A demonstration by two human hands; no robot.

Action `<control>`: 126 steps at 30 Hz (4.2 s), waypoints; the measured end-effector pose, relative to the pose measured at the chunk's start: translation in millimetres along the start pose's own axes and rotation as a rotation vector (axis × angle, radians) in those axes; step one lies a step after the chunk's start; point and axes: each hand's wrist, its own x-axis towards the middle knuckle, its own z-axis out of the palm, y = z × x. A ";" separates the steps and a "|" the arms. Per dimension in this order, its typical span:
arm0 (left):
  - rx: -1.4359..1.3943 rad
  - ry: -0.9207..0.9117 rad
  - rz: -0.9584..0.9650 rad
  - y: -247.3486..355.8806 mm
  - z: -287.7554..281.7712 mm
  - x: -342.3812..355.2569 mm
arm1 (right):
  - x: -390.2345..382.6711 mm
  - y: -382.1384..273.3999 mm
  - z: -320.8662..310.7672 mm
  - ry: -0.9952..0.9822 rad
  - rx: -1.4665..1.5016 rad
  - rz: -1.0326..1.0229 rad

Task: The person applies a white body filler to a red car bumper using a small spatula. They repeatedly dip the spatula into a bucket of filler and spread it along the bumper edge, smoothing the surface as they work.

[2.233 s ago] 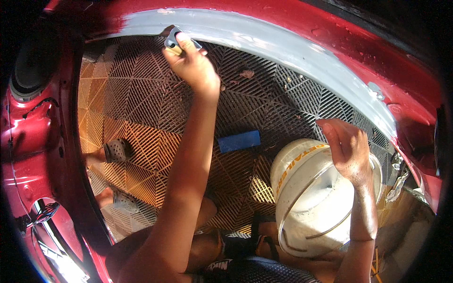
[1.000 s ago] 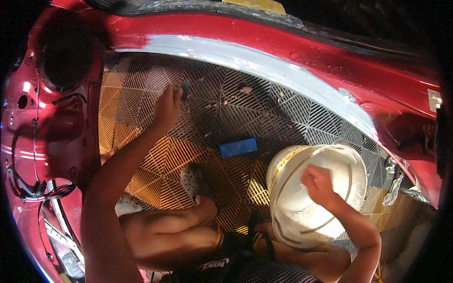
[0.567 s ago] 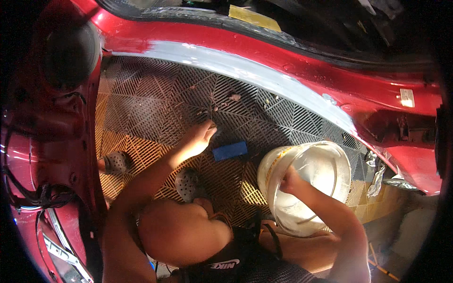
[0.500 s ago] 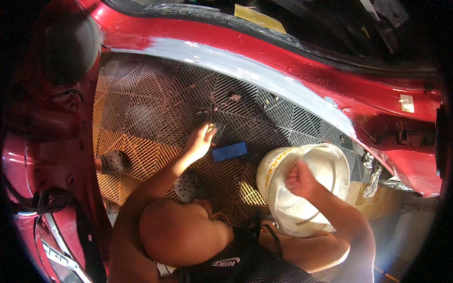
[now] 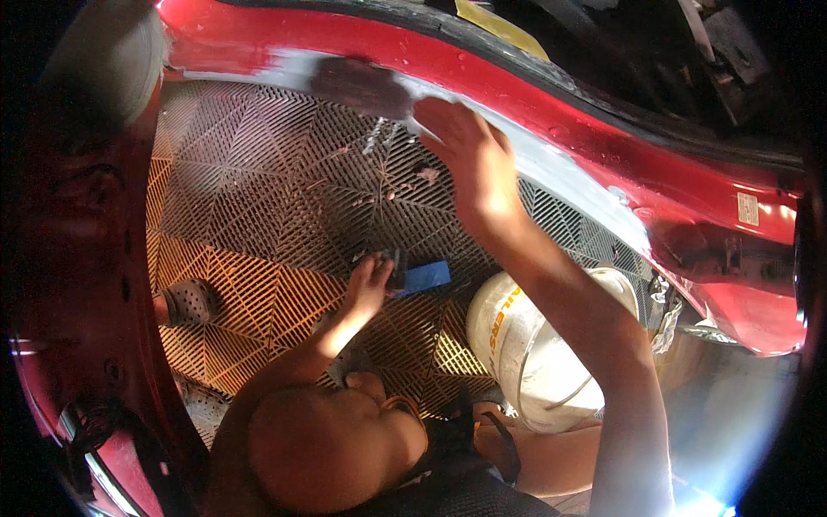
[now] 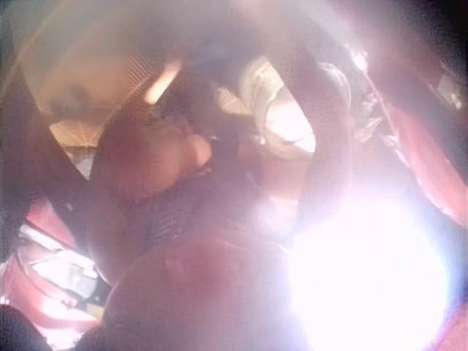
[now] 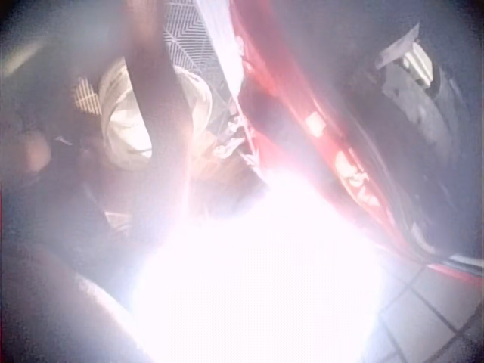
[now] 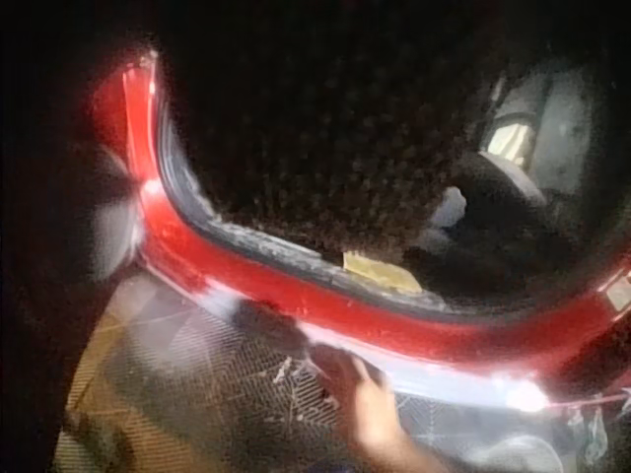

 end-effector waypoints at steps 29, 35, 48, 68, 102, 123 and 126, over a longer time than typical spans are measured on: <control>-0.806 -0.328 -0.097 119.3 15.3 25.7 | -146.0 -62.9 -121.2 0.091 0.234 0.528; 0.671 0.243 1.218 224.1 3.7 65.1 | -5.5 -14.3 1.4 -0.292 -0.638 -0.464; 0.131 0.649 0.805 167.3 -55.3 56.2 | -23.6 56.1 -13.9 -0.278 -1.813 -0.682; 1.077 0.611 1.418 183.8 -6.0 94.5 | -155.4 -55.2 -151.1 -0.513 -1.361 -0.198; -0.401 0.042 0.153 102.1 23.8 31.8 | -160.1 -45.8 -213.4 0.146 0.318 0.554; -0.189 0.032 0.063 118.1 -111.3 35.3 | -138.9 -72.6 -226.1 -0.602 -1.134 -0.778; 0.131 -0.305 0.248 215.3 -12.6 10.5 | -182.1 -79.1 -310.5 -0.244 -1.293 -0.509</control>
